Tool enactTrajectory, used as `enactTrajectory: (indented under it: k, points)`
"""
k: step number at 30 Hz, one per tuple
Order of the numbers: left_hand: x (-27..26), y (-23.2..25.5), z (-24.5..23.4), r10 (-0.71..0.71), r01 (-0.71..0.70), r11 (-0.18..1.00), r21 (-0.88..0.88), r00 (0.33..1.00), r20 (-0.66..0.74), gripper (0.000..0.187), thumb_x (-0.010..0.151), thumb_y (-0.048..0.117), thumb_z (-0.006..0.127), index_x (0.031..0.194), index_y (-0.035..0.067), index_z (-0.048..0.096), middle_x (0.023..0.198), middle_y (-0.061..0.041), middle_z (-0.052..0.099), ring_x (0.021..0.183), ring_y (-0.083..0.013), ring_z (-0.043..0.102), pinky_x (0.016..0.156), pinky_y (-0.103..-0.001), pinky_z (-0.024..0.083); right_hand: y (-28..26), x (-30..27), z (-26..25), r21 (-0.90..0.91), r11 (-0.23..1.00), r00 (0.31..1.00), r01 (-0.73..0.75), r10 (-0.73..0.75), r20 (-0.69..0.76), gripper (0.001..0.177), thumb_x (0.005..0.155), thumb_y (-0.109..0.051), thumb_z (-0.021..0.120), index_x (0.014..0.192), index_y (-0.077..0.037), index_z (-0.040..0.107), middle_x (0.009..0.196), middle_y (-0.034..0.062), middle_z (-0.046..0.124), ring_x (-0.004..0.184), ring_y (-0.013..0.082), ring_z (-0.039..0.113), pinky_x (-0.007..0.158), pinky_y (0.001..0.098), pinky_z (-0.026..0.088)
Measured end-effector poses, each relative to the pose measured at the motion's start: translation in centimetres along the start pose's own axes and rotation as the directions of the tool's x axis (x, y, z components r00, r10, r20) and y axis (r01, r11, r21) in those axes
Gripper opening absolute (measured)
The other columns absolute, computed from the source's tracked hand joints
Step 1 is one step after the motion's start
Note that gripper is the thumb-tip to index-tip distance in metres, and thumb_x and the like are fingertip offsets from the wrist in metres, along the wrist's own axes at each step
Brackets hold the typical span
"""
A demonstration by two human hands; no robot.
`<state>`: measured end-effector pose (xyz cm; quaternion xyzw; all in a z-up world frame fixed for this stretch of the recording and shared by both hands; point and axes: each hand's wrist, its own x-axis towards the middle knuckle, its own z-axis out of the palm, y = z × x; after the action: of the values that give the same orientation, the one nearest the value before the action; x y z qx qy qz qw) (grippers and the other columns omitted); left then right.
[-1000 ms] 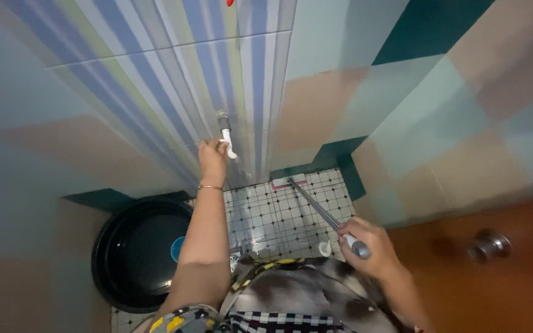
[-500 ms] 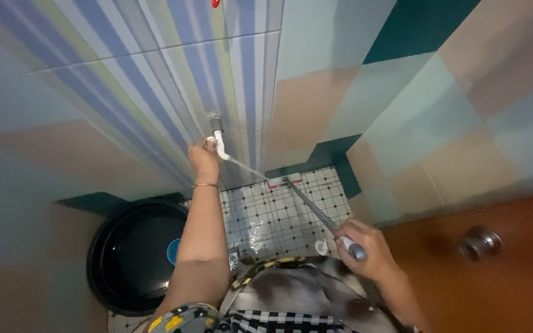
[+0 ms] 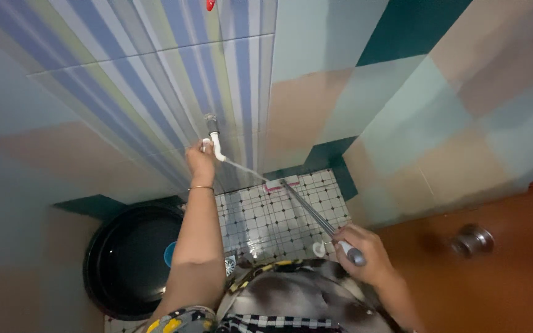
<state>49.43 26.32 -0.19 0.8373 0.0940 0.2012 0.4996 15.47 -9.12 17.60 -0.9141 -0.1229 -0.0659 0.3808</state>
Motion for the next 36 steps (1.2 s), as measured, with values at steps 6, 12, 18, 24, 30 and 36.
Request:
enactTrajectory:
  k: [6, 12, 18, 24, 30, 36]
  points:
    - [-1.3, -2.1, 0.6, 0.145, -0.144, 0.985, 0.093, 0.989, -0.008, 0.058, 0.081, 0.016, 0.085, 0.130, -0.005, 0.063, 0.119, -0.029, 0.066, 0.109, -0.0429, 0.065, 0.095, -0.046, 0.052, 0.4, -0.8, 0.0, 0.046, 0.999, 0.998, 0.015, -0.012, -0.063, 0.020, 0.074, -0.002, 0.074, 0.092, -0.004, 0.068, 0.090, 0.0149, 0.068, 0.080, 0.0352, 0.068, 0.070, 0.0369, 0.055]
    - [-8.2, 3.3, 0.4, 0.231, -0.219, 0.964, 0.150, 0.971, -0.066, 0.074, 0.080, 0.008, 0.077, 0.145, -0.004, 0.044, 0.144, -0.028, 0.050, 0.132, -0.0469, 0.050, 0.107, -0.049, 0.044, 1.4, -2.3, 0.0, 0.004, 0.997, 0.996, 0.076, -0.076, -0.038, 0.020, 0.074, -0.003, 0.073, 0.093, -0.004, 0.065, 0.091, 0.0147, 0.068, 0.081, 0.0347, 0.069, 0.067, 0.0377, 0.054]
    - [-23.1, 5.3, 5.8, 0.439, -0.450, 0.889, -0.087, 0.781, 0.444, 0.034, 0.084, 0.002, 0.067, 0.118, 0.003, 0.064, 0.122, -0.023, 0.064, 0.118, -0.0428, 0.061, 0.107, -0.049, 0.050, 2.5, -4.6, -0.9, 0.062, 0.990, 0.992, 0.125, -0.123, -0.041, 0.017, 0.077, -0.005, 0.073, 0.091, -0.004, 0.064, 0.088, 0.0150, 0.065, 0.080, 0.0365, 0.066, 0.067, 0.0405, 0.053]
    - [-36.8, 11.3, 7.6, 0.542, -0.507, 0.799, -0.323, 0.372, 0.754, 0.074, 0.068, 0.012, 0.081, 0.136, -0.002, 0.057, 0.136, -0.031, 0.056, 0.130, -0.0482, 0.049, 0.109, -0.052, 0.039, 4.9, -8.7, -0.8, 0.024, 0.982, 0.982, 0.188, -0.187, -0.018, 0.018, 0.080, -0.009, 0.074, 0.095, -0.004, 0.064, 0.088, 0.0158, 0.062, 0.081, 0.0366, 0.064, 0.069, 0.0423, 0.053]
    - [-42.7, 13.1, 9.0, 0.167, -0.446, 0.895, -0.012, 0.310, 0.936, 0.056, 0.080, 0.028, 0.079, 0.131, 0.008, 0.066, 0.127, -0.029, 0.059, 0.123, -0.0443, 0.055, 0.106, -0.047, 0.046, 7.2, -14.9, -0.6, 0.047, 0.993, 0.994, 0.104, -0.103, -0.019, 0.025, 0.083, -0.019, 0.080, 0.099, -0.005, 0.067, 0.098, 0.0149, 0.068, 0.087, 0.0345, 0.068, 0.074, 0.0397, 0.056]
    - [-49.4, 15.5, 9.9, 0.041, -0.524, 0.845, 0.111, 0.270, 0.962, 0.043, 0.082, 0.025, 0.075, 0.121, 0.007, 0.070, 0.120, -0.027, 0.062, 0.120, -0.0414, 0.058, 0.098, -0.052, 0.050, 10.8, -22.1, -1.8, 0.063, 0.996, 0.996, 0.063, -0.067, 0.059, 0.028, 0.082, -0.012, 0.077, 0.107, -0.003, 0.069, 0.109, 0.0186, 0.070, 0.098, 0.0360, 0.069, 0.085, 0.0412, 0.055]
